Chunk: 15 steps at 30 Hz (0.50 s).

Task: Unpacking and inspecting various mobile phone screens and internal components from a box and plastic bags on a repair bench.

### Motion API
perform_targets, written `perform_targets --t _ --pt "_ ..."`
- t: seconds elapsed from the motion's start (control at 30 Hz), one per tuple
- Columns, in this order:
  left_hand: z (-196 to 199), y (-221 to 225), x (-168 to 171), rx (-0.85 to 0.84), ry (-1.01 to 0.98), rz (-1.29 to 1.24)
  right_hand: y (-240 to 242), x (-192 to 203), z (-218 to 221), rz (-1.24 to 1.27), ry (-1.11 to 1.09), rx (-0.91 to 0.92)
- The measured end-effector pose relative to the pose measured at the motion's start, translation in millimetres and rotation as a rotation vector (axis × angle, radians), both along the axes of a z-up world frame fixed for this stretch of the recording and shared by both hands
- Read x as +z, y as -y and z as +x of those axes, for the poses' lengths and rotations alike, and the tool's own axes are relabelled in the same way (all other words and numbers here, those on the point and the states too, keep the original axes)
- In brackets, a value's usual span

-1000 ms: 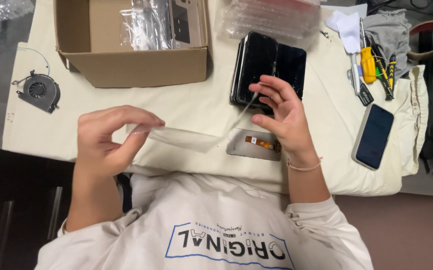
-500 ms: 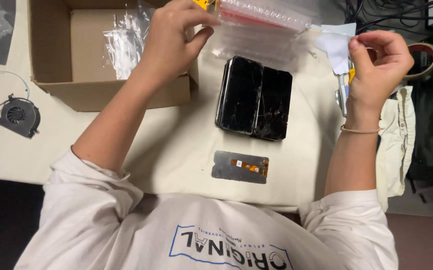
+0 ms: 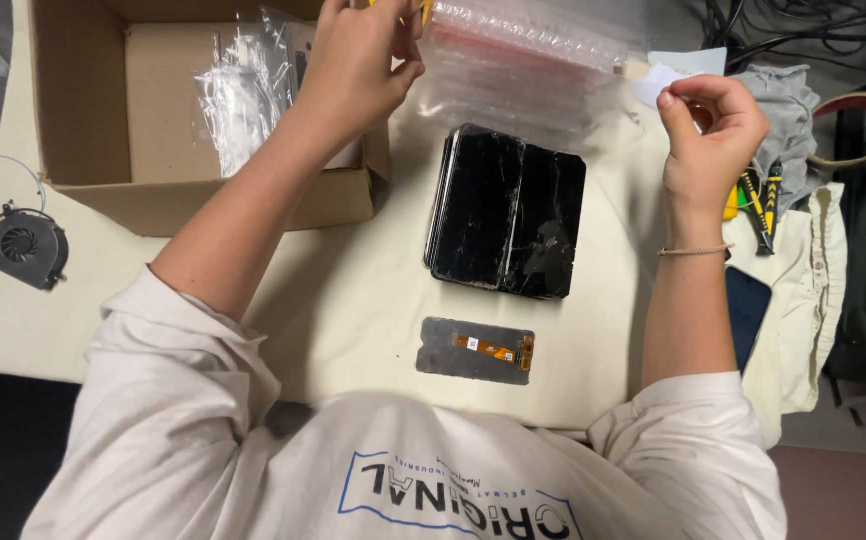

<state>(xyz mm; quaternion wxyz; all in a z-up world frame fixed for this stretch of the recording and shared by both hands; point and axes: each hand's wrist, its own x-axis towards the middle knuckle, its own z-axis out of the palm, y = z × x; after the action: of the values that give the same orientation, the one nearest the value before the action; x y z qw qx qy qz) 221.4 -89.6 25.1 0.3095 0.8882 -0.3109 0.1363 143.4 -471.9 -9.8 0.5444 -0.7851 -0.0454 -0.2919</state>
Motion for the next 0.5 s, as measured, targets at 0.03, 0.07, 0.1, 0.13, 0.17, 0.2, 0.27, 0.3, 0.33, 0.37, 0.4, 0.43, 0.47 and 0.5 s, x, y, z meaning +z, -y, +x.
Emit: perform_targets --t 0.03,0.07,0.1,0.13,0.17,0.2,0.27,0.3,0.33,0.37,0.4,0.43,0.47,0.5 --pt "1 1 -2 0.006 -0.002 0.007 0 -3 1 0.011 -0.003 0.001" --pt "1 1 -1 0.004 -0.004 0.007 1 -4 3 0.011 -0.005 0.000" --pt "1 1 1 -0.009 0.025 -0.017 1 -4 5 0.012 0.012 -0.005" --pt "0 1 1 -0.022 0.052 -0.043 2 -5 6 0.012 0.027 -0.010" --pt "1 1 0 -0.024 0.048 -0.043 2 -4 6 0.012 0.023 -0.012" --pt "2 0 0 -0.018 0.042 -0.052 2 -3 6 0.007 0.036 -0.013" --pt "4 -1 -2 -0.014 0.036 -0.062 2 -3 6 0.002 0.047 -0.015" --pt "5 -1 -4 -0.028 0.049 -0.074 1 -4 5 -0.013 0.062 -0.027" --pt "7 -3 -5 -0.040 0.063 -0.085 0 -6 5 -0.026 0.080 -0.037" --pt "8 -4 -4 -0.039 0.065 -0.084 0 -6 6 -0.026 0.082 -0.036" --pt "9 -4 -4 -0.047 0.061 -0.111 1 -7 6 -0.018 0.075 -0.034" --pt "9 -5 -5 -0.056 0.056 -0.137 1 -8 5 -0.010 0.069 -0.031" --pt "12 -6 -8 -0.056 0.053 -0.137 2 -9 5 -0.010 0.066 -0.032" --pt "15 -6 -11 -0.057 0.037 -0.126 3 -9 6 0.001 0.066 -0.028"
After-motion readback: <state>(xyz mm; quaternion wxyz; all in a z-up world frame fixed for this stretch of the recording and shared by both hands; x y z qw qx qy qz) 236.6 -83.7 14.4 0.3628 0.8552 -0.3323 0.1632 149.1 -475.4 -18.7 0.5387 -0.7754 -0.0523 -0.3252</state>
